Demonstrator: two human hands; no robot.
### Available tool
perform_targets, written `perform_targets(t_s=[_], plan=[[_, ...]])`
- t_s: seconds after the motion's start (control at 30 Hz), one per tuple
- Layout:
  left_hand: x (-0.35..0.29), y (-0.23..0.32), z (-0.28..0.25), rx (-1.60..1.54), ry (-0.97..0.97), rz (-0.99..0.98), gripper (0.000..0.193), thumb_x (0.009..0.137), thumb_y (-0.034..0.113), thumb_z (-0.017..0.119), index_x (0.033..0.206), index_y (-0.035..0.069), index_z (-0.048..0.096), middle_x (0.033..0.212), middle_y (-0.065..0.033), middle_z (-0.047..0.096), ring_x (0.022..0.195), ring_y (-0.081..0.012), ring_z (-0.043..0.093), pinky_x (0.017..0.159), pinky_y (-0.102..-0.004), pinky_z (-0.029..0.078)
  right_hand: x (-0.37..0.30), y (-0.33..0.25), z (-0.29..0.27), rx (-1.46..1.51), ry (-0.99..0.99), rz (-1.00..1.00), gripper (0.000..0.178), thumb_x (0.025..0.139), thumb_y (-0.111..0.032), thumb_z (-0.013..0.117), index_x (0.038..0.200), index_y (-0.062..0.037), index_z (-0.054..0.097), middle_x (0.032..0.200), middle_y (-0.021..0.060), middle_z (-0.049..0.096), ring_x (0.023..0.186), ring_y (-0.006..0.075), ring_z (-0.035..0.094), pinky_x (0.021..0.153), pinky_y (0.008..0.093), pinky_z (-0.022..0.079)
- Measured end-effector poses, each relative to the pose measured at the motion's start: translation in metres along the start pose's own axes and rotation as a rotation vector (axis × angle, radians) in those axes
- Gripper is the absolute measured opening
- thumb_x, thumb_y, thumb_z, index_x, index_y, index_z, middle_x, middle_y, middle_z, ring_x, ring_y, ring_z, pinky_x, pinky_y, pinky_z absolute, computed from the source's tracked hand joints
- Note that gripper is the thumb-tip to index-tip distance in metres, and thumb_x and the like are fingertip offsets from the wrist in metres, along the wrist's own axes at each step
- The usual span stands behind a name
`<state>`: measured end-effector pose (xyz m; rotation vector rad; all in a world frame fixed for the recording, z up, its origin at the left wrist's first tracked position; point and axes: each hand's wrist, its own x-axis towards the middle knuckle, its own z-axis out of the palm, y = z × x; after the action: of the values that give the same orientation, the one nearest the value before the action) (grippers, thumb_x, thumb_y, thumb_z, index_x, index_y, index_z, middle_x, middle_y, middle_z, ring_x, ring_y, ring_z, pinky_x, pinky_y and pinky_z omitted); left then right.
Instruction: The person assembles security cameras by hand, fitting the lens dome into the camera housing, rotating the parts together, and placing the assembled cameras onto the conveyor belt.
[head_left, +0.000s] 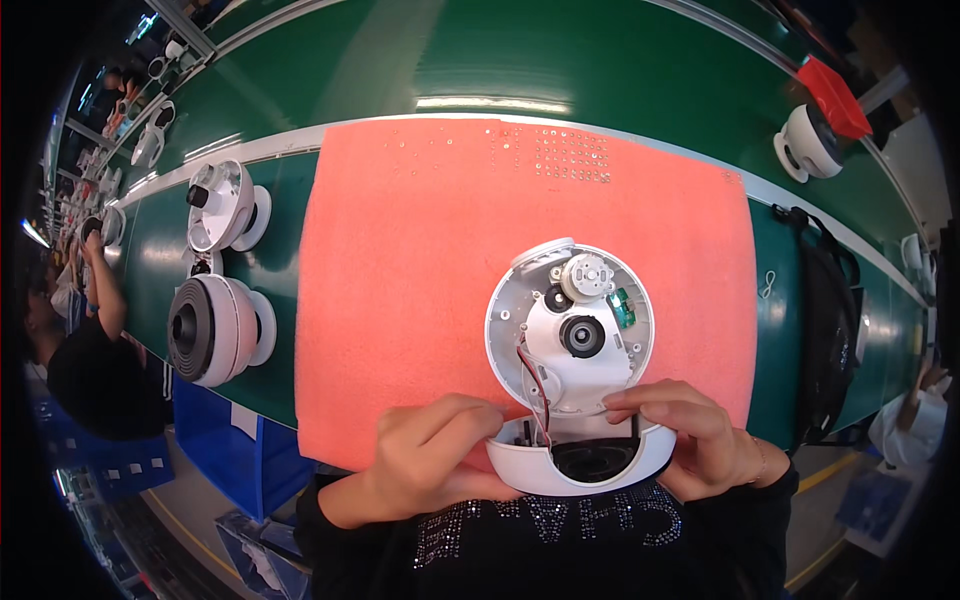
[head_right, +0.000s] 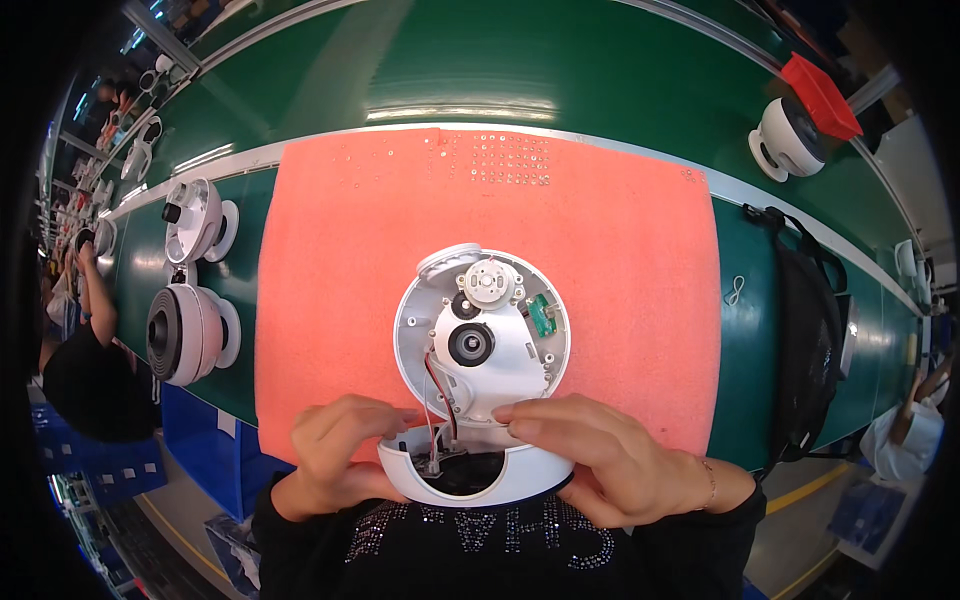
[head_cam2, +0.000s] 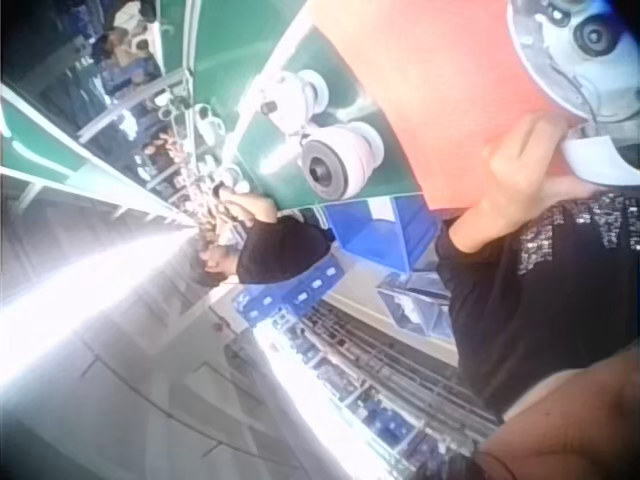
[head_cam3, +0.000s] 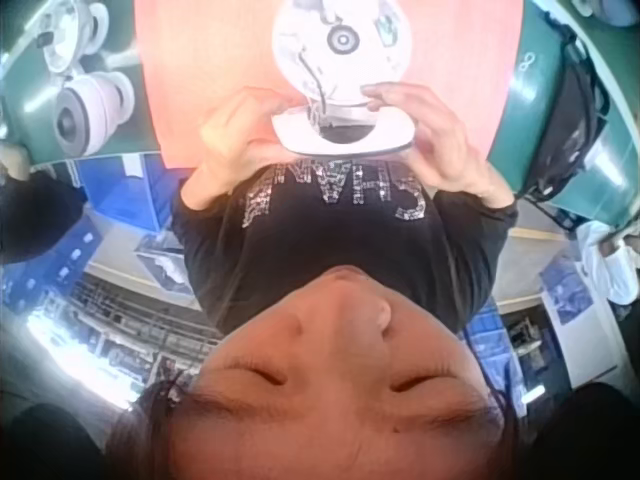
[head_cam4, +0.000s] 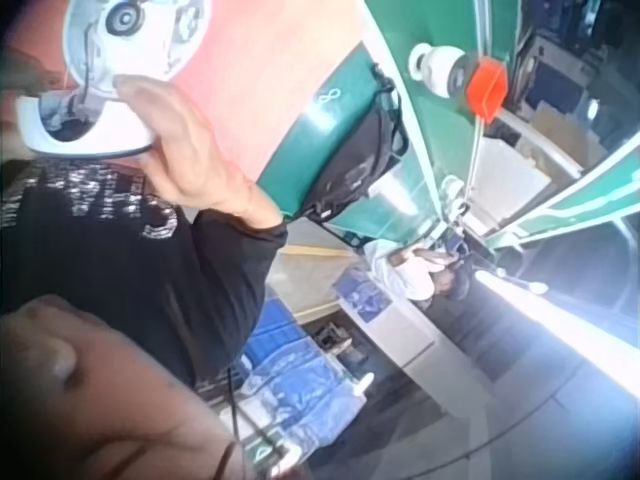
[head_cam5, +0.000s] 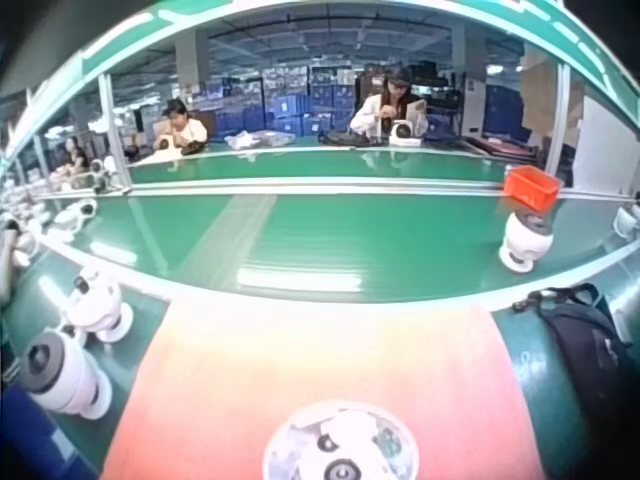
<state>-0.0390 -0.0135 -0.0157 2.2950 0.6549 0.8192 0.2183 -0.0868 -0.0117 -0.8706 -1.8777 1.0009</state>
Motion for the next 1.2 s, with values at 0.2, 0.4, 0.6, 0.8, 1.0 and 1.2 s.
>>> perform_targets(t_s=[0.2,0.4,0.6,0.8,1.0,1.2], plan=[[0.002,0.001,0.001,0.057,-0.002,0.026,0.051,0.053,0.037,0.077,0.082,0.000,0.058,0.073,-0.0065,0.059,0.057,-0.0184,0.060,0.045,-0.0263,0.047,0.002,-0.006,0.002,0.077,0.043,0.046,0.063,0.064,0.003,0.064,0.122,0.0032,0.039,0.115,0.0239,0.052,0.103,0.0351,0.055,0.086,0.0411,0.046],[0.005,0.003,-0.001,0.063,-0.046,0.028,0.050,0.054,0.036,0.077,0.084,0.000,0.058,0.075,-0.0067,0.060,0.058,-0.0189,0.061,0.045,-0.0261,0.048,0.007,-0.006,-0.005,-0.037,-0.032,0.106,0.056,0.068,-0.016,0.074,0.113,0.0033,0.047,0.103,0.0187,0.060,0.089,0.0314,0.062,0.075,0.0368,0.051],[0.001,0.004,-0.001,-0.137,-0.111,-0.074,0.049,0.061,0.025,0.079,0.095,-0.002,0.057,0.080,-0.0103,0.062,0.066,-0.0217,0.064,0.054,-0.0279,0.052,0.009,-0.007,-0.008,-0.103,-0.016,0.013,0.053,0.075,-0.024,0.070,0.110,0.0054,0.043,0.088,0.0195,0.063,0.077,0.0281,0.065,0.067,0.0352,0.053],[-0.007,0.008,0.011,-0.310,-0.029,-0.206,0.039,0.067,0.012,0.076,0.097,-0.002,0.055,0.084,-0.0127,0.065,0.072,-0.0222,0.066,0.059,-0.0283,0.053,0.004,-0.002,-0.005,-0.045,0.055,0.175,0.058,0.067,-0.024,0.077,0.110,0.0035,0.051,0.092,0.0167,0.062,0.075,0.0285,0.064,0.062,0.0322,0.051],[-0.012,0.006,0.010,-0.264,-0.027,-0.131,0.033,0.064,0.004,0.072,0.093,-0.001,0.057,0.083,-0.0101,0.066,0.068,-0.0194,0.067,0.056,-0.0260,0.053,0.006,0.002,-0.003,-0.035,0.051,0.011,0.060,0.066,-0.020,0.077,0.115,0.0034,0.049,0.090,0.0153,0.061,0.074,0.0286,0.062,0.062,0.0324,0.050],[-0.009,0.006,0.008,-0.248,-0.088,-0.124,0.032,0.065,0.006,0.073,0.092,-0.001,0.057,0.082,-0.0102,0.066,0.068,-0.0199,0.067,0.056,-0.0260,0.054,-0.006,0.011,0.002,-0.059,-0.005,0.047,0.055,0.070,-0.010,0.071,0.118,0.0025,0.047,0.089,0.0159,0.061,0.077,0.0277,0.063,0.065,0.0334,0.051]])
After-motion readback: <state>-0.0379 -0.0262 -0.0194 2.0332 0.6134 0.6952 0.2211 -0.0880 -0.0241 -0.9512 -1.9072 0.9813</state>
